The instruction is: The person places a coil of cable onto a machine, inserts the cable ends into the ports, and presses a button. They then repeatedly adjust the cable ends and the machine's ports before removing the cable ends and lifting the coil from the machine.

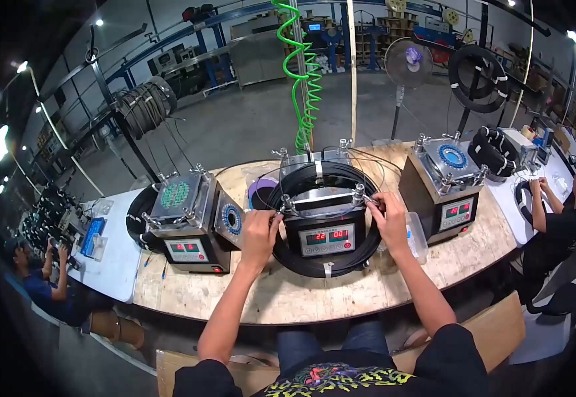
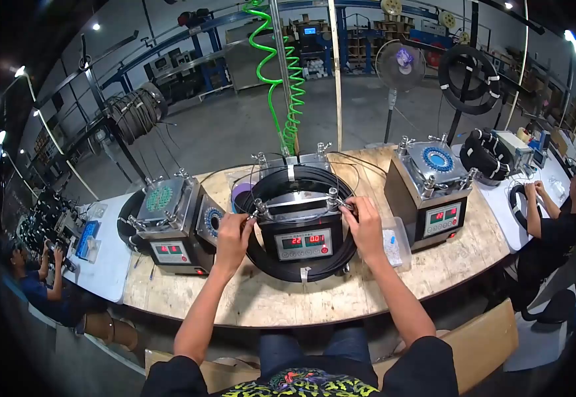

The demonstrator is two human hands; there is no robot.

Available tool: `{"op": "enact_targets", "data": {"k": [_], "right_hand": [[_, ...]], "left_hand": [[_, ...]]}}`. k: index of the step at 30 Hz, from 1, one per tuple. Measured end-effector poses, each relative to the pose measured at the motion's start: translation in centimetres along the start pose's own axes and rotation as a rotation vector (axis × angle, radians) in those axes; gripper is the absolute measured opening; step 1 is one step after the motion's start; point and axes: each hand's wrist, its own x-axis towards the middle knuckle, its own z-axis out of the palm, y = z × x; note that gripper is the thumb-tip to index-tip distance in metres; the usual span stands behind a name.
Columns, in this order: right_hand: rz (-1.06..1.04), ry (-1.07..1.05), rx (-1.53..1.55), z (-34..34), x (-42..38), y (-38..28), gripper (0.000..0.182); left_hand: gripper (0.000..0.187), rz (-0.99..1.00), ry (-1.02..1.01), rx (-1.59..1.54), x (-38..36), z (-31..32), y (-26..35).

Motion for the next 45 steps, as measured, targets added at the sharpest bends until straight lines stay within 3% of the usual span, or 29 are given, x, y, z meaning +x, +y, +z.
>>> {"op": "enact_targets", "data": {"k": [4, 7, 9, 11, 14, 15, 18, 21, 24, 26, 29, 30, 35, 36, 38, 40, 43, 45], "right_hand": [[0.062, -0.037, 0.095, -0.4, 0.4, 0.4, 0.02], [0.096, 0.001, 0.241, -0.4, 0.6, 0.7, 0.016], [0.026, 0.051, 0.299, -0.6, 1.1, 2.7, 0.017], [0.163, 0.098, 0.366, -0.1, 1.6, 5.9, 0.02], [0.182, 0.181, 0.39, 0.6, 4.9, 8.0, 0.021], [0.195, 0.122, 0.371, 1.0, 6.2, 8.3, 0.021], [0.154, -0.027, 0.353, 2.5, 10.8, 9.3, 0.022], [0.004, -0.125, 0.406, 6.6, 15.3, 11.9, 0.024], [-0.124, -0.201, 0.371, 10.9, 18.5, 15.2, 0.025], [-0.306, -0.204, 0.242, 12.6, 19.9, 16.8, 0.025], [0.189, -0.496, 0.44, 12.0, 20.4, 15.1, 0.027], [0.138, -0.471, 0.452, 12.3, 20.4, 15.4, 0.028], [0.261, -0.355, 0.66, 13.8, 19.7, 14.8, 0.027], [0.295, -0.346, 0.694, 13.5, 19.4, 14.4, 0.029], [0.47, -0.369, 0.78, 12.8, 19.0, 13.8, 0.044], [0.569, -0.331, 0.894, 11.9, 18.4, 13.1, 0.048], [0.681, -0.342, 0.95, 9.1, 17.3, 10.3, 0.055], [0.707, -0.358, 0.935, 7.8, 16.5, 8.8, 0.058]], "left_hand": [[0.016, 0.344, -0.055, 0.174, 1.1, -0.5, -1.4], [0.015, 0.311, -0.101, -0.036, 2.0, -1.4, -1.7], [0.013, 0.176, -0.093, -0.22, 2.3, -2.0, -2.5], [0.018, 0.085, -0.025, -0.325, 2.2, -1.8, -4.7], [0.028, -0.204, 0.164, -0.284, 4.5, -0.6, -7.6], [0.03, -0.322, 0.186, -0.3, 5.4, 0.2, -9.0], [0.029, -0.411, 0.139, -0.421, 9.2, 3.4, -12.3], [0.025, -0.695, -0.095, -0.723, 12.6, 7.7, -15.0], [0.024, -1.156, -0.308, -0.983, 16.5, 8.1, -12.4], [0.027, -1.109, -0.344, -1.01, 17.4, 10.2, -13.4], [0.029, -0.953, -0.368, -1.07, 17.3, 13.3, -16.6], [0.029, -0.93, -0.318, -1.115, 17.1, 13.6, -16.4], [0.033, -0.869, -0.114, -1.327, 14.9, 14.7, -15.9], [0.041, -0.829, -0.145, -1.397, 14.8, 14.3, -16.0], [0.045, -0.85, -0.054, -1.305, 14.3, 14.0, -15.5], [0.052, -0.889, 0.015, -1.242, 13.9, 13.3, -14.9], [0.047, -0.989, -0.076, -1.154, 12.8, 11.3, -13.1], [0.043, -0.897, -0.241, -1.189, 11.5, 10.7, -13.0]]}}
